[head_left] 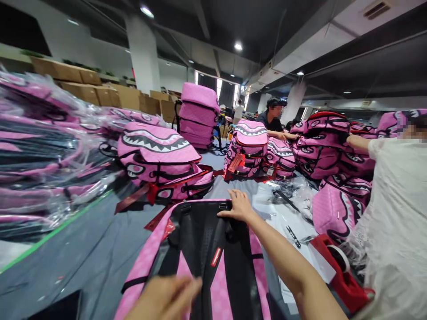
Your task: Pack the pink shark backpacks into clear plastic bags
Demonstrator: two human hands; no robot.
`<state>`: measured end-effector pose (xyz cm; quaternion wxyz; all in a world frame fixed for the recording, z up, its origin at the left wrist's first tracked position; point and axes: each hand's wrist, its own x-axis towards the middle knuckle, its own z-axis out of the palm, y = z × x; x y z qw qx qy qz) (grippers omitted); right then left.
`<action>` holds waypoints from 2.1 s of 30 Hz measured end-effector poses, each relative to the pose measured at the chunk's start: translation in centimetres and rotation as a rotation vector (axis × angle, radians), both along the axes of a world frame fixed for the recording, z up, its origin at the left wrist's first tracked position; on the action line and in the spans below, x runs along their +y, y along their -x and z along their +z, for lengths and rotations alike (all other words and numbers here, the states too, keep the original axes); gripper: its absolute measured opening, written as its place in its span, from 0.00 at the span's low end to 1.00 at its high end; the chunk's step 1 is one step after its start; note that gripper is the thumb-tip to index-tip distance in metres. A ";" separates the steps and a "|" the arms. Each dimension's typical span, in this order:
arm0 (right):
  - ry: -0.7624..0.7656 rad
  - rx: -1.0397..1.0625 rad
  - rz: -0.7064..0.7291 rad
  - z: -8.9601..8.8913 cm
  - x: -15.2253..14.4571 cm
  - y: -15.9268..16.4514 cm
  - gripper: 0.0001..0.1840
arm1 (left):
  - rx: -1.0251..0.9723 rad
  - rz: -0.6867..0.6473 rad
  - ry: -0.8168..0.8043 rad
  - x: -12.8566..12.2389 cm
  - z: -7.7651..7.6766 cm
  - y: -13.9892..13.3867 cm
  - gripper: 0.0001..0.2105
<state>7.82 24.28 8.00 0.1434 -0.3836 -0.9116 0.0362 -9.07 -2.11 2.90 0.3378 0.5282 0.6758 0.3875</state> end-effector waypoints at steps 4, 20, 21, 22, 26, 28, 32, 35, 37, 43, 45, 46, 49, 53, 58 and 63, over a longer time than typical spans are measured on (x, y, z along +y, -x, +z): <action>-0.079 0.096 -0.010 -2.9 -1.4 -1.1 0.45 | 0.462 0.202 -0.254 9.5 1.7 5.6 0.51; -0.242 0.467 0.157 -7.0 -2.7 -3.7 0.32 | 0.770 0.008 -0.488 14.9 -0.9 4.9 0.25; -0.256 0.466 0.150 -7.1 -3.2 -4.0 0.31 | 0.774 0.005 -0.497 14.4 -1.2 4.5 0.25; -0.269 0.457 0.135 -7.3 -3.8 -4.3 0.31 | 0.777 0.008 -0.505 13.8 -1.6 4.2 0.25; -0.286 0.343 0.062 -8.2 -6.7 -5.5 0.28 | 0.814 0.048 -0.584 10.3 -4.2 2.8 0.18; -0.265 0.257 0.055 -8.4 -7.9 -6.1 0.25 | 0.824 0.019 -0.611 8.9 -5.3 2.6 0.16; -0.148 0.102 0.063 -8.5 -7.5 -5.9 0.23 | 0.777 -0.181 -0.400 10.3 -5.9 3.7 0.17; -0.015 -0.017 0.024 -8.2 -4.7 -3.9 0.27 | 0.748 -0.248 -0.215 14.7 -5.7 4.6 0.17; 0.047 -0.088 -0.046 -8.0 -2.4 -2.3 0.33 | 0.752 -0.212 -0.170 17.3 -5.4 4.9 0.16; 0.117 -0.163 -0.107 -7.2 1.2 0.0 0.36 | 0.764 -0.140 -0.216 17.9 -3.4 4.2 0.27; 0.089 -0.155 -0.139 -7.6 1.3 0.2 0.36 | 0.784 -0.008 -0.238 17.4 -3.4 3.0 0.34; 0.062 -0.139 -0.163 -7.9 1.2 0.4 0.36 | 0.805 0.046 -0.229 17.4 -3.5 2.2 0.38; 0.001 -0.071 -0.221 -9.1 0.8 0.8 0.37 | 0.877 0.030 -0.194 18.1 -4.5 -0.4 0.44; 0.010 -0.075 -0.187 -9.0 0.7 0.7 0.35 | 0.882 0.081 -0.221 18.7 -6.4 -1.9 0.43; -0.169 -0.120 0.063 -4.8 2.4 -0.8 0.16 | 0.910 0.199 -0.208 19.2 -7.6 -0.9 0.44; -0.055 -0.221 -0.121 -1.7 7.1 -1.6 0.24 | 0.933 0.046 -0.280 19.6 -6.9 0.6 0.36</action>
